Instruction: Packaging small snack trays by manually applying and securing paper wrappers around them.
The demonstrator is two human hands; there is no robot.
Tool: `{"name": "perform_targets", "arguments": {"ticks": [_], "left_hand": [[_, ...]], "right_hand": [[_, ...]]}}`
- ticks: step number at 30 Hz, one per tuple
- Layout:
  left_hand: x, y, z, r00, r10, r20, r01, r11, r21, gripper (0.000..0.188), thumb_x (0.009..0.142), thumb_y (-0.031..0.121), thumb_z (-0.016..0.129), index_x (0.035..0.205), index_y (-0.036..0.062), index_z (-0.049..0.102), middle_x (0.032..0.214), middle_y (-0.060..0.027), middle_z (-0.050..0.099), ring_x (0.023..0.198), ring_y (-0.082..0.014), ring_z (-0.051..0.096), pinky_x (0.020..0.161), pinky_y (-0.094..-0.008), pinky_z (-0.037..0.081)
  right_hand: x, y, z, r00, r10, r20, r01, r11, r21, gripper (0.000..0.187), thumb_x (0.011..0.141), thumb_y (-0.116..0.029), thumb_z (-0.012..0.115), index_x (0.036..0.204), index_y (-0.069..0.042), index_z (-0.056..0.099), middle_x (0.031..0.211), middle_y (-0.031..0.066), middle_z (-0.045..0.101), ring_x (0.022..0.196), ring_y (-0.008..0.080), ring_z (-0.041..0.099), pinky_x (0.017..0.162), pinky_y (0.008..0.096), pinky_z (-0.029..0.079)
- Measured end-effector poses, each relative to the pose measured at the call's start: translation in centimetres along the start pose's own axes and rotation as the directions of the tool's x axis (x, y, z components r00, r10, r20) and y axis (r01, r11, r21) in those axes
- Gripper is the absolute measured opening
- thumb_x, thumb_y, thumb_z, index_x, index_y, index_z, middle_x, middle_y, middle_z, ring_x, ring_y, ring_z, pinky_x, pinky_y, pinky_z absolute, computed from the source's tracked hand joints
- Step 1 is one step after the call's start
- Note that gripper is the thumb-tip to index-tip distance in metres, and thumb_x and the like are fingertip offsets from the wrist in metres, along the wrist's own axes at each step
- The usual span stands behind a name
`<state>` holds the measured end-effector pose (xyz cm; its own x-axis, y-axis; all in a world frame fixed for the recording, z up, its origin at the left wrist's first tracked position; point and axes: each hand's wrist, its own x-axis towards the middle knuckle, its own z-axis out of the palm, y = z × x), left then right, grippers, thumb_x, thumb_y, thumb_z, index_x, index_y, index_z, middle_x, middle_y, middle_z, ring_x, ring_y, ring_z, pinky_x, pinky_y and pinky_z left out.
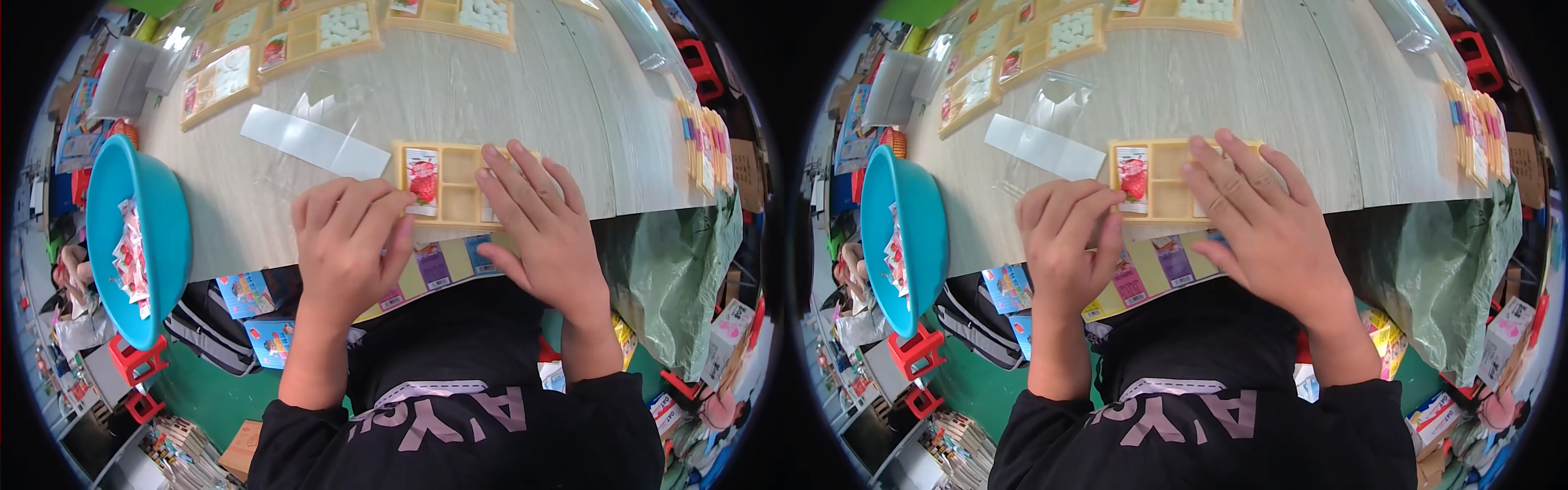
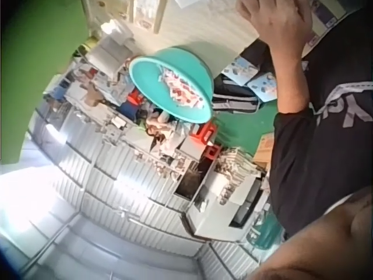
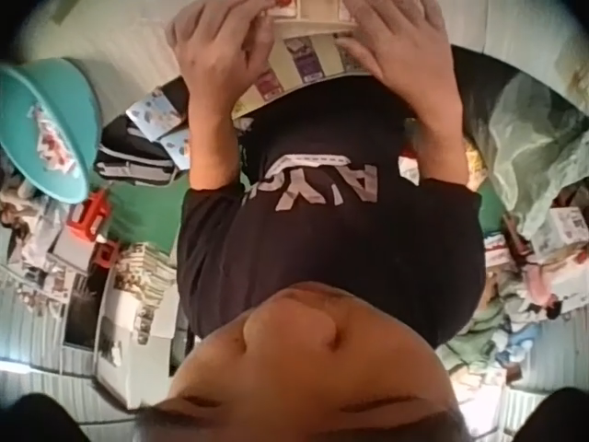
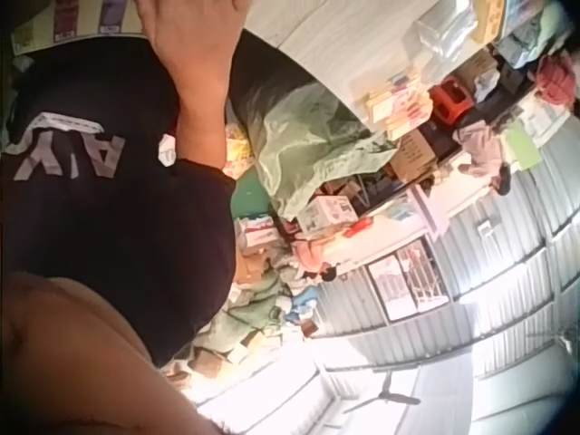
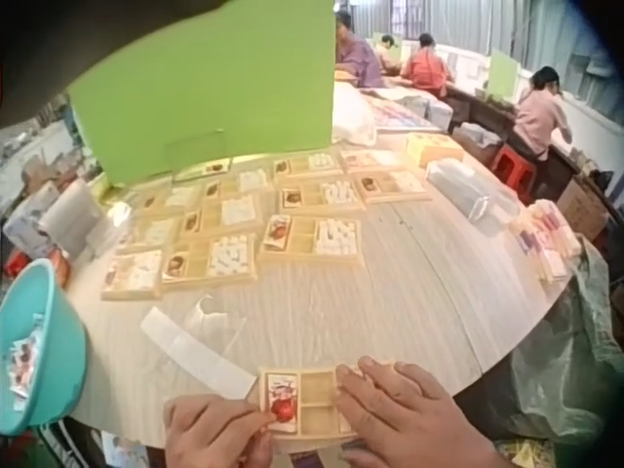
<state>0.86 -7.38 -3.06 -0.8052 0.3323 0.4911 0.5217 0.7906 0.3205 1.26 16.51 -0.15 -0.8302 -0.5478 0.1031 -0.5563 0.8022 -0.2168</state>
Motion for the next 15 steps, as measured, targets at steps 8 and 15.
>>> {"name": "perform_targets", "arguments": {"ticks": [8,15], "left_hand": [[-0.1,-0.1,-0.6,1.000,0.003,0.020,-0.002,0.997,-0.076,0.020,0.071,0.008,0.070,0.092,0.0107,0.070,0.093,-0.0018,0.066,0.090,-0.0246,0.058,0.082,-0.0373,0.041],[-0.8,-2.9,-3.4,0.960,-0.207,-0.190,0.221,0.974,0.051,0.024,0.079,0.017,0.069,0.100,0.0054,0.066,0.095,-0.0087,0.062,0.092,-0.0266,0.055,0.083,-0.0382,0.041]], "right_hand": [[0.8,0.5,0.3,0.999,-0.032,0.043,0.034,0.998,-0.052,0.068,0.088,-0.044,0.059,0.143,-0.006,0.044,0.152,0.0131,0.040,0.142,0.0331,0.035,0.114,0.0483,0.025],[2.5,1.3,-2.6,0.986,-0.112,-0.121,0.129,0.981,0.144,0.050,0.086,-0.037,0.062,0.125,-0.006,0.058,0.135,0.0144,0.053,0.126,0.0314,0.050,0.102,0.0459,0.037]]}}
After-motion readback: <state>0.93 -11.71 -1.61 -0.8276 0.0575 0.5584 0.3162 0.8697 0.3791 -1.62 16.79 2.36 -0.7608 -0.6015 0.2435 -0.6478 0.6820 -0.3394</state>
